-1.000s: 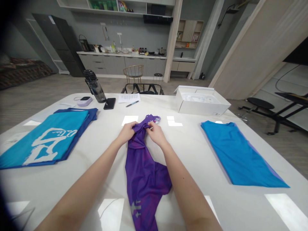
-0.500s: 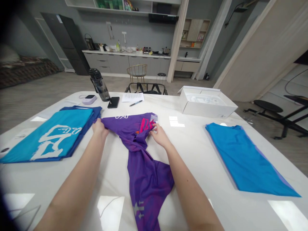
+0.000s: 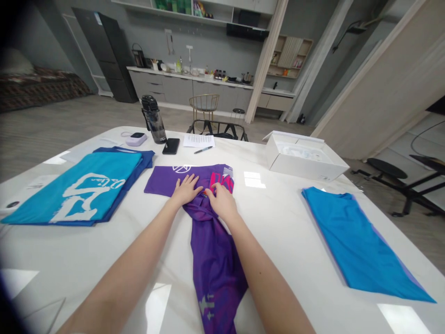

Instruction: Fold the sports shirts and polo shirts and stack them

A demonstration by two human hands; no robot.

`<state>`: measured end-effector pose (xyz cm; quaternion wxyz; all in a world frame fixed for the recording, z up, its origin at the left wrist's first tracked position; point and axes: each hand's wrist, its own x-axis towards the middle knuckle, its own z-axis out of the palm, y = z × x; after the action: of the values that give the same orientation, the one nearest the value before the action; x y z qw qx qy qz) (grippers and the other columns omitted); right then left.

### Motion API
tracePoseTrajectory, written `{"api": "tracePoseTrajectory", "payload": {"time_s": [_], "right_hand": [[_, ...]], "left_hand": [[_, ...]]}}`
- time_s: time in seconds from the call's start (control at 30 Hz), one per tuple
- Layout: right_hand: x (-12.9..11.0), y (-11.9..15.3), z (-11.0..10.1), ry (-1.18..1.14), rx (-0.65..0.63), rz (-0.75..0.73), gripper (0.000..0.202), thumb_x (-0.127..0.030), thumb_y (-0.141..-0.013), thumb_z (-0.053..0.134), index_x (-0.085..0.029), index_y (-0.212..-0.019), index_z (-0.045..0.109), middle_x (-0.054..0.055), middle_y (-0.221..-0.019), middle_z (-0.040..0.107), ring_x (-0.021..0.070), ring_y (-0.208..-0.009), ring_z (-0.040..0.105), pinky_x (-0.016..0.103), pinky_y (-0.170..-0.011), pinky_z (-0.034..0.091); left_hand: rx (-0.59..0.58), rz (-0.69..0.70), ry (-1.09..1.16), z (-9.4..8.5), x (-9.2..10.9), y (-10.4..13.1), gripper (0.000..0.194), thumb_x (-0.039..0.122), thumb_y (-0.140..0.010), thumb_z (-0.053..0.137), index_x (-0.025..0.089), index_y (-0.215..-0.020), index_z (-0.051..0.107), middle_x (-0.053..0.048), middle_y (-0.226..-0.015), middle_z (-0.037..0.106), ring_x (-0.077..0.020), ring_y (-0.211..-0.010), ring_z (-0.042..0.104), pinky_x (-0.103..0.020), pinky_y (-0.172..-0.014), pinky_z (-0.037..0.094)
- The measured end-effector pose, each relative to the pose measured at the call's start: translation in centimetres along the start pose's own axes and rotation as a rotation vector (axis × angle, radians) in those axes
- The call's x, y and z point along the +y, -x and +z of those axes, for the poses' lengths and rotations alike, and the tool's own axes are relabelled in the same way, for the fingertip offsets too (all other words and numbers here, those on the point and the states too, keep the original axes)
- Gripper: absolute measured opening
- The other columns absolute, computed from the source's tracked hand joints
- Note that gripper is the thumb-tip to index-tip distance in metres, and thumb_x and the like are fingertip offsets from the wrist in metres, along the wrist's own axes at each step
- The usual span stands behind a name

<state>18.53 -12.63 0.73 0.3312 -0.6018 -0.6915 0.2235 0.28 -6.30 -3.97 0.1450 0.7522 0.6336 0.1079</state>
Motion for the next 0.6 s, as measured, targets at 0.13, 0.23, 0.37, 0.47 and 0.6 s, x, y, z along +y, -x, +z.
{"api": "tracePoseTrajectory", "payload": {"time_s": [0.13,0.23,0.37,0.47,0.6], "right_hand": [[1.7,-2.3,2.8,0.242,0.069,0.155,0.056,-0.062,-0.077,0.075,-0.018,-0.109,0.061,0.022,-0.113,0.064,0.039,-0.114,0.057,0.051,-0.091,0.047],[2.4,-3.7,3.3,0.307,-0.013,0.142,0.053,-0.054,-0.075,0.08,-0.02,-0.111,0.06,0.022,-0.113,0.064,0.0399,-0.117,0.056,0.055,-0.092,0.046],[3.4,-4.3,0.9,0.352,-0.049,0.151,0.016,-0.038,-0.088,0.065,-0.023,-0.092,0.062,0.012,-0.085,0.067,0.0297,-0.089,0.066,0.044,-0.081,0.049],[5.9,-3.7,-3.3,0.29,0.129,0.193,0.018,-0.04,-0.094,0.052,-0.024,-0.091,0.058,0.006,-0.073,0.065,0.025,-0.074,0.065,0.036,-0.071,0.049],[11.4,-2.4,-10.5,0.175,0.426,0.454,0.018,-0.04,-0.093,0.053,-0.023,-0.095,0.054,0.003,-0.069,0.062,0.0213,-0.066,0.062,0.033,-0.067,0.05]], "left_hand": [[-0.009,-0.077,0.032,-0.4,-0.3,0.1,0.07,0.061,-0.096,0.037,0.027,-0.157,0.036,-0.006,-0.167,0.023,-0.0322,-0.155,0.014,-0.062,-0.123,0.004],[0.014,-0.127,0.039,-0.6,-0.4,0.2,0.071,0.064,-0.094,0.037,0.03,-0.156,0.038,-0.006,-0.167,0.021,-0.0347,-0.155,0.013,-0.066,-0.121,0.001],[0.002,-0.147,0.042,-0.9,-0.4,0.5,0.072,0.066,-0.094,0.035,0.03,-0.157,0.036,-0.005,-0.167,0.019,-0.0347,-0.155,0.012,-0.067,-0.12,-0.001],[-0.015,-0.163,0.043,-1.2,-0.4,0.5,0.074,0.066,-0.094,0.034,0.029,-0.157,0.036,-0.005,-0.167,0.018,-0.0351,-0.155,0.011,-0.068,-0.12,0.0],[0.01,-0.223,0.037,-1.3,-0.5,0.4,0.074,0.065,-0.094,0.034,0.027,-0.158,0.035,-0.006,-0.168,0.018,-0.0356,-0.155,0.01,-0.069,-0.119,-0.001]]}}
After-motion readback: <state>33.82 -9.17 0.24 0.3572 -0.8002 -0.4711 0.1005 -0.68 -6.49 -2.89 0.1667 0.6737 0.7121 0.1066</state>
